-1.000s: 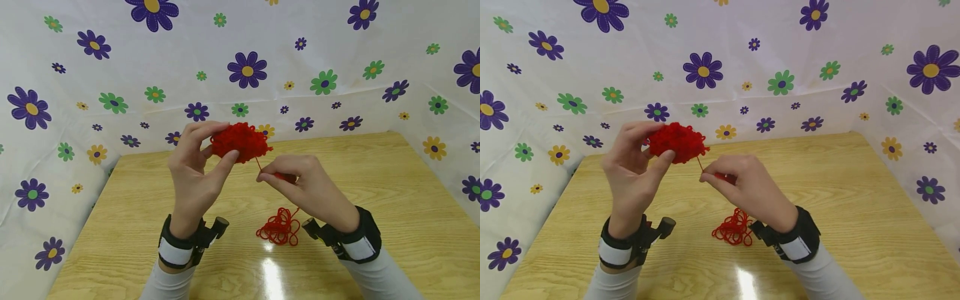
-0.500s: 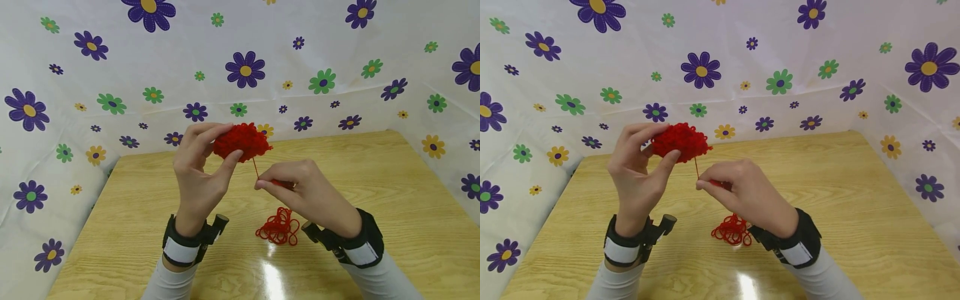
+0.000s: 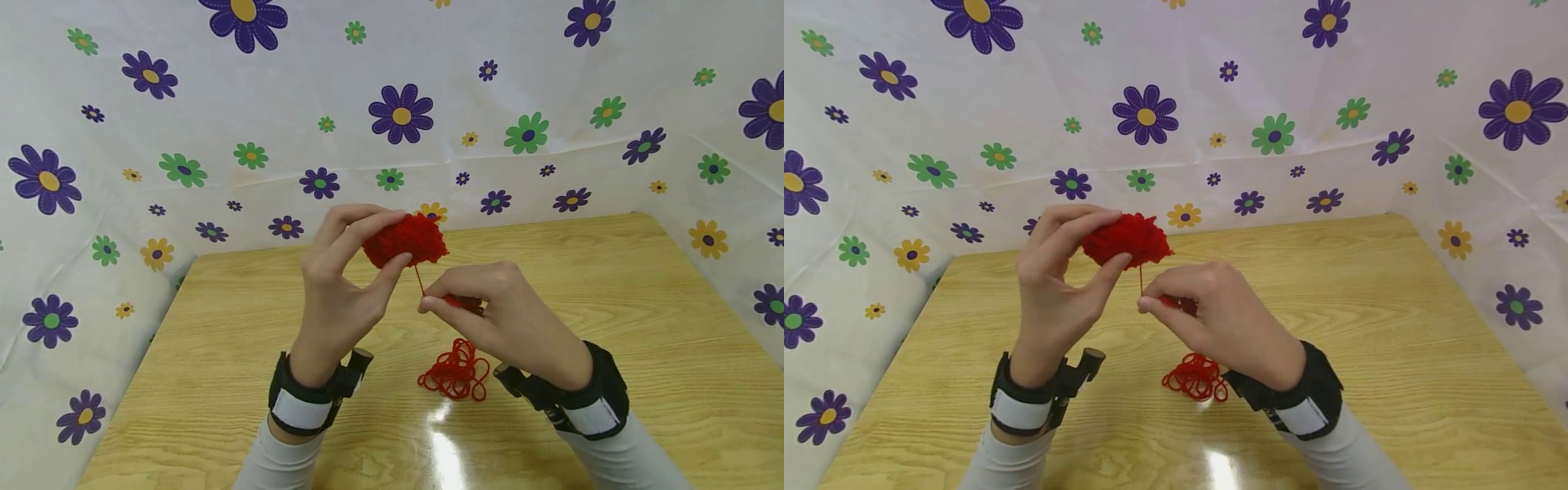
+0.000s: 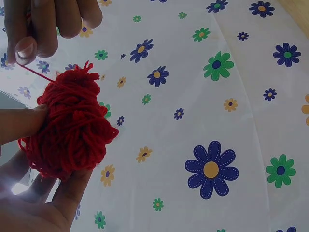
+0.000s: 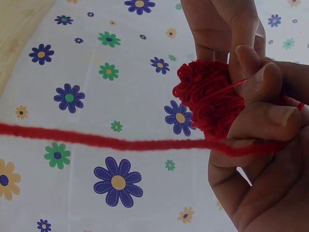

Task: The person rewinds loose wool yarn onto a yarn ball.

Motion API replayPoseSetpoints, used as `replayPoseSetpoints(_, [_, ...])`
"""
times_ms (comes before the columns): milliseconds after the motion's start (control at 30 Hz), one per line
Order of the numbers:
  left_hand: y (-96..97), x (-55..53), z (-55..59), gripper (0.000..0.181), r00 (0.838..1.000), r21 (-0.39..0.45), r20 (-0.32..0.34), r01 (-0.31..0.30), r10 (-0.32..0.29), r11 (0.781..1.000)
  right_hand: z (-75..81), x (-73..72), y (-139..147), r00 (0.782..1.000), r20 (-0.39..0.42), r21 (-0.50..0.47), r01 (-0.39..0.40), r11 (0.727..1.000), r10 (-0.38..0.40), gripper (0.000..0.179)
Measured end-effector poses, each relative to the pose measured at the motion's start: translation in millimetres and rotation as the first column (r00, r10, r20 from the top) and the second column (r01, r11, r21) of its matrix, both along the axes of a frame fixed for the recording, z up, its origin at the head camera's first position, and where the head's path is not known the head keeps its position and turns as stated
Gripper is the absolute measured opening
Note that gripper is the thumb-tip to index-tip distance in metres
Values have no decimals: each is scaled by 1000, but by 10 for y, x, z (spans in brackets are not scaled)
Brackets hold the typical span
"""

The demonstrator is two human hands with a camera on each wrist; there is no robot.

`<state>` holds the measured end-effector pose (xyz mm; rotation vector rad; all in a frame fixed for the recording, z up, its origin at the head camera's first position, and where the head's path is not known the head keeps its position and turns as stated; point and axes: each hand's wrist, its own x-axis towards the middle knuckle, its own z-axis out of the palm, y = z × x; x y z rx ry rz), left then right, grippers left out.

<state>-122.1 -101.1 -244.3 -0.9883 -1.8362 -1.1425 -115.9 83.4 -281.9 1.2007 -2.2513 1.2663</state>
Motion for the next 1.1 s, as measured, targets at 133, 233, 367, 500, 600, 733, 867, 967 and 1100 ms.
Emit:
replayPoseSetpoints(133, [2, -6, -7, 35, 1000, -32, 3, -21, 21, 999, 93, 59, -3, 1000, 7, -26, -15, 1000, 15, 4])
replayPoseSetpoints(233, [3, -20, -18, 35, 999, -57, 6, -33, 34, 998, 187, 118, 2, 1000, 7, -54, -23, 998, 24, 7])
replayPoseSetpoints(367, [3, -43, -42, 35, 999, -90, 3, -34, 34, 995, 268, 159, 9, 999, -9, -84, -34, 996, 33, 12])
replayPoseSetpoints(500, [-3, -60, -71, 38, 1000, -131, 15, -4, 6, 991, 300, 169, 12, 999, -26, -97, -38, 995, 35, 14])
replayPoseSetpoints(600, [-10, -54, -82, 41, 999, -164, 40, 21, -15, 986, 305, 164, 28, 998, -39, -110, -44, 993, 40, 14])
replayPoseSetpoints(733, [-18, -43, -82, 42, 997, -199, 66, 43, -30, 979, 312, 155, 64, 997, -62, -131, -50, 990, 42, 15])
replayPoseSetpoints(867, [-25, -52, -85, 42, 996, -219, 80, 57, -40, 974, 326, 154, 101, 997, -75, -146, -42, 988, 32, 15])
replayPoseSetpoints(967, [-33, -58, -85, 42, 994, -229, 93, 76, -56, 971, 336, 158, 117, 997, -77, -158, -39, 987, 27, 15])
replayPoseSetpoints(1100, [-50, -46, -73, 43, 984, -242, 137, 142, -111, 960, 338, 153, 133, 997, -77, -190, -18, 982, 4, 13])
